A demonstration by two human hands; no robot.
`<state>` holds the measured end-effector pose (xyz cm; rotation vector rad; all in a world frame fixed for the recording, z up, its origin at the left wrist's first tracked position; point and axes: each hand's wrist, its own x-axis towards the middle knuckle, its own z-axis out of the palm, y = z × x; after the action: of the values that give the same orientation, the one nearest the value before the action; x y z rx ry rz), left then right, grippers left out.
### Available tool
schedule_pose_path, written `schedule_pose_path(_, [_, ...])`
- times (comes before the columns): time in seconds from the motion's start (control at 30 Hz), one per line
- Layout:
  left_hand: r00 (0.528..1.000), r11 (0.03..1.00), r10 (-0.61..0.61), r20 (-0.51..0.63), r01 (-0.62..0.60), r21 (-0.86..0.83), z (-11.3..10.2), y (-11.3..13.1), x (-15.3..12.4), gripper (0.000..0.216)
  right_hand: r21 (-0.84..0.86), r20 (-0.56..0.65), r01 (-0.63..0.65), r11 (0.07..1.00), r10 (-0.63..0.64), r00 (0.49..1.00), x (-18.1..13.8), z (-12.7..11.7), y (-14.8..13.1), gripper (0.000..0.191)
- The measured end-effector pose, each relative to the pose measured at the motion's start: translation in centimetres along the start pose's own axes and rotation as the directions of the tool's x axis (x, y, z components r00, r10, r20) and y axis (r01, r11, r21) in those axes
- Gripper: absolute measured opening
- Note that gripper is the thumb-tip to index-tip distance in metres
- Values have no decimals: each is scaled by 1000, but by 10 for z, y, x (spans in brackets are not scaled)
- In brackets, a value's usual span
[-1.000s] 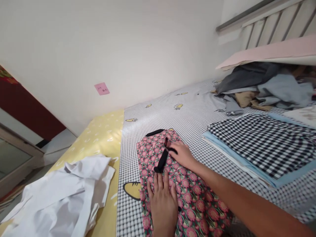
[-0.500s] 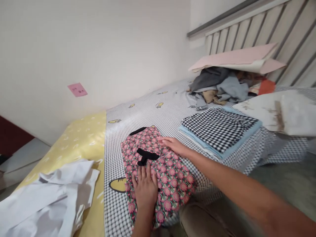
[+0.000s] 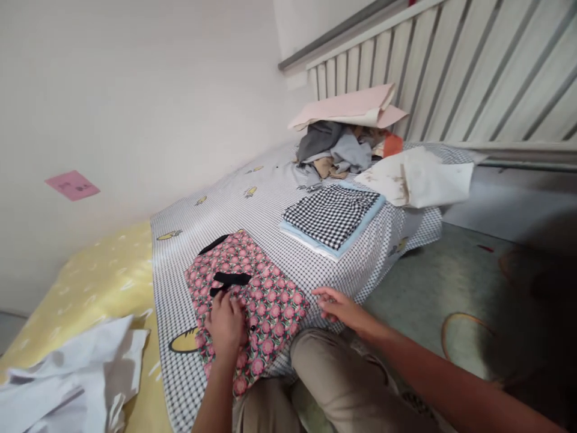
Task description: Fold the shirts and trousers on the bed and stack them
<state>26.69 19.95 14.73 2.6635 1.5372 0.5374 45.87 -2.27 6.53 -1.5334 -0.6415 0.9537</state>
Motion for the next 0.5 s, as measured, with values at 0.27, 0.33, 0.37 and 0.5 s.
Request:
schedule_pose_path(0.27, [911, 922, 348, 222, -376, 96, 17, 2, -7, 50, 159, 296, -41, 986, -8, 955, 7, 19, 0, 75])
schedule_pose_path(0.33, [921, 938, 287, 263, -325, 117, 27, -3, -7, 51, 165, 375, -56, 985, -10, 927, 13, 23, -5, 75])
schedule_pose_path(0.37, [924, 941, 273, 268, -315, 126, 29, -4, -6, 51, 165, 397, -52, 985, -18, 917, 16, 24, -8, 70])
schedule_pose_path(0.5, [921, 939, 264, 285, -313, 142, 30, -3, -4, 52, 116, 449, -18, 993, -36, 893, 23, 23, -16, 54])
